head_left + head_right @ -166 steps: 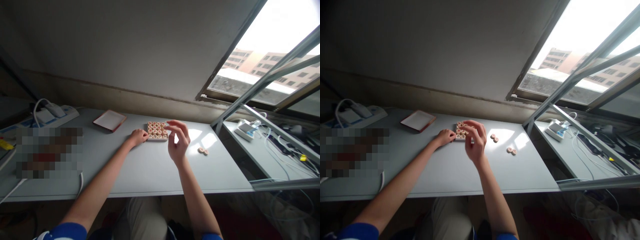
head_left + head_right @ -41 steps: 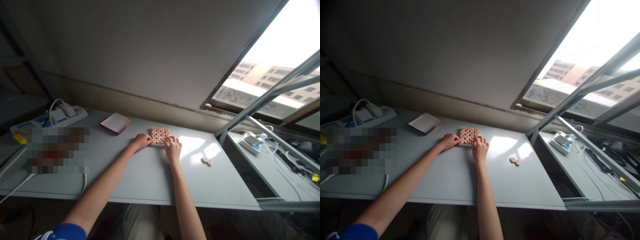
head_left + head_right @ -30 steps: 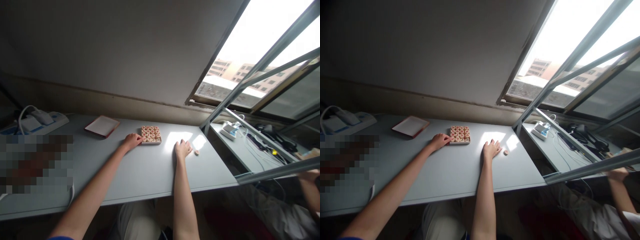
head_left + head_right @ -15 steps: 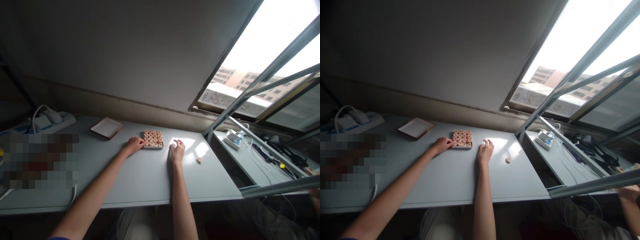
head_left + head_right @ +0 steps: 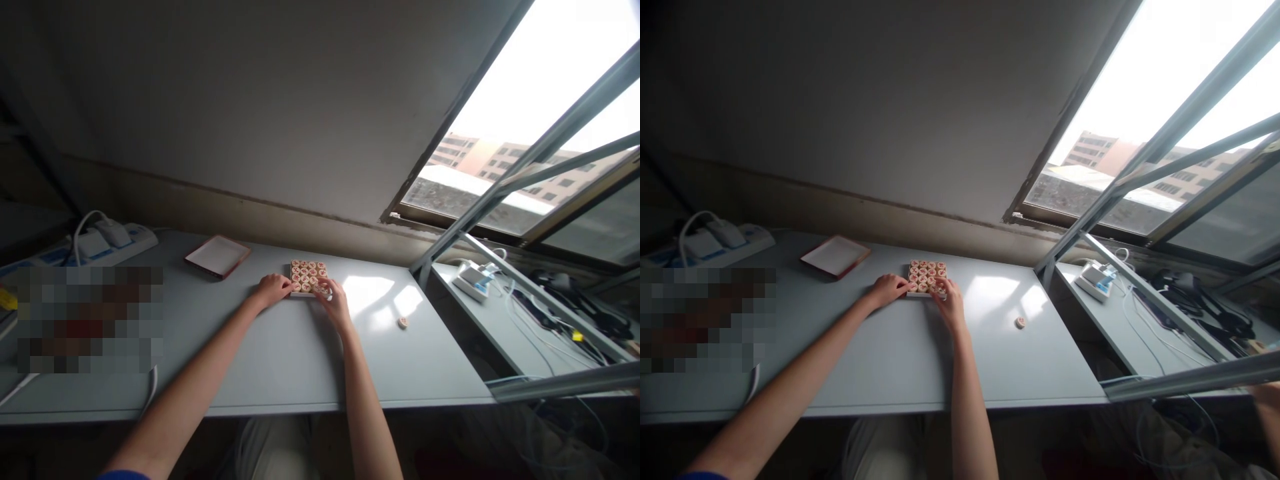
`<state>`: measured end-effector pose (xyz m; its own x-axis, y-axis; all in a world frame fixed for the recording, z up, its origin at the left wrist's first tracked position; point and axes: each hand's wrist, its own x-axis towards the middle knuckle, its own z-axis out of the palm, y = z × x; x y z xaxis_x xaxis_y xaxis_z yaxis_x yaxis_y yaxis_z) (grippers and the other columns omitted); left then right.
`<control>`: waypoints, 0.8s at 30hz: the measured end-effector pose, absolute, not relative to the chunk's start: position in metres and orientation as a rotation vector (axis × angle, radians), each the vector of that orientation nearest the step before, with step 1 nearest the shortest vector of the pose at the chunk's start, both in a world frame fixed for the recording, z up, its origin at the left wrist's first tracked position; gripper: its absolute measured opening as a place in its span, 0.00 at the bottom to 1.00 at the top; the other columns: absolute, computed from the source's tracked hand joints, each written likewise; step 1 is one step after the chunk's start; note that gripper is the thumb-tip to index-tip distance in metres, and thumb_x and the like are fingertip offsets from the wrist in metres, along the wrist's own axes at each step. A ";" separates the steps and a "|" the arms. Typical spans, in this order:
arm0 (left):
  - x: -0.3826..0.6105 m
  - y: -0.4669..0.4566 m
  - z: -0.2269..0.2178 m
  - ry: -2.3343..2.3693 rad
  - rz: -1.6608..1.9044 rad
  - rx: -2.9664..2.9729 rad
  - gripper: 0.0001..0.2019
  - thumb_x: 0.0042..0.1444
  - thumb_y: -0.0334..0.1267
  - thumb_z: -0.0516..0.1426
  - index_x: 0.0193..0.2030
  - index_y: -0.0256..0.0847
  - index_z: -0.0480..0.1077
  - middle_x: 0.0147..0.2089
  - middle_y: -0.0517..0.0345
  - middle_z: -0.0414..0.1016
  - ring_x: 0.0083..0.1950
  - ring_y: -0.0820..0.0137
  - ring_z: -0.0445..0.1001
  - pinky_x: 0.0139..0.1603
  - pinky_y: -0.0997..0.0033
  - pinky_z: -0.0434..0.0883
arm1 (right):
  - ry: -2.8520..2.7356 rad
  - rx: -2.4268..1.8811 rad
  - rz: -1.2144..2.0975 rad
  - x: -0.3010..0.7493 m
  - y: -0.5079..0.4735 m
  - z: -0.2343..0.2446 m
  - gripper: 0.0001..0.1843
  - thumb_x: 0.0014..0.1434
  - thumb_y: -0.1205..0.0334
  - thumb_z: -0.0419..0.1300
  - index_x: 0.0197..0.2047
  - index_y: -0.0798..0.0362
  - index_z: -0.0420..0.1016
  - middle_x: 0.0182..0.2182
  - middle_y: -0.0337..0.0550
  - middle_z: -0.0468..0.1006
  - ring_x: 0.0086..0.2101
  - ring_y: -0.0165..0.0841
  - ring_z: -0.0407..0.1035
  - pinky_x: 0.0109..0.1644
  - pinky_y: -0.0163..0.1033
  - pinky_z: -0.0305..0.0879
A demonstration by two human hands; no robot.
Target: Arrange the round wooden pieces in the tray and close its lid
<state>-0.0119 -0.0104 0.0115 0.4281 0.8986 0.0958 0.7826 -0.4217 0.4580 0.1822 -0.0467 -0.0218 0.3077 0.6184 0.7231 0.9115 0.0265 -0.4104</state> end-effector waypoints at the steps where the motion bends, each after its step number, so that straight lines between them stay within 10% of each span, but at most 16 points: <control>1: -0.012 -0.010 0.011 1.440 0.471 2.348 0.22 0.55 0.51 0.45 0.22 0.41 0.72 0.25 0.57 0.74 0.28 0.70 0.69 0.30 0.74 0.55 | -1.420 -1.699 -0.397 0.181 -0.049 -0.018 0.19 0.47 0.43 0.48 0.33 0.40 0.76 0.28 0.54 0.74 0.39 0.40 0.68 0.37 0.44 0.61; 13: -0.013 -0.009 0.009 1.424 0.481 2.369 0.23 0.55 0.52 0.44 0.21 0.40 0.71 0.24 0.55 0.73 0.28 0.70 0.68 0.30 0.74 0.55 | -1.811 -1.730 -0.221 0.177 -0.071 0.013 0.17 0.58 0.53 0.47 0.40 0.51 0.71 0.33 0.45 0.74 0.37 0.36 0.63 0.40 0.39 0.54; 24: -0.013 -0.010 0.013 1.415 0.449 2.353 0.24 0.55 0.52 0.44 0.21 0.40 0.71 0.25 0.54 0.74 0.29 0.69 0.69 0.31 0.74 0.57 | -1.106 -2.399 -0.518 0.299 -0.117 -0.009 0.18 0.53 0.62 0.49 0.45 0.57 0.69 0.44 0.61 0.67 0.44 0.50 0.59 0.42 0.54 0.52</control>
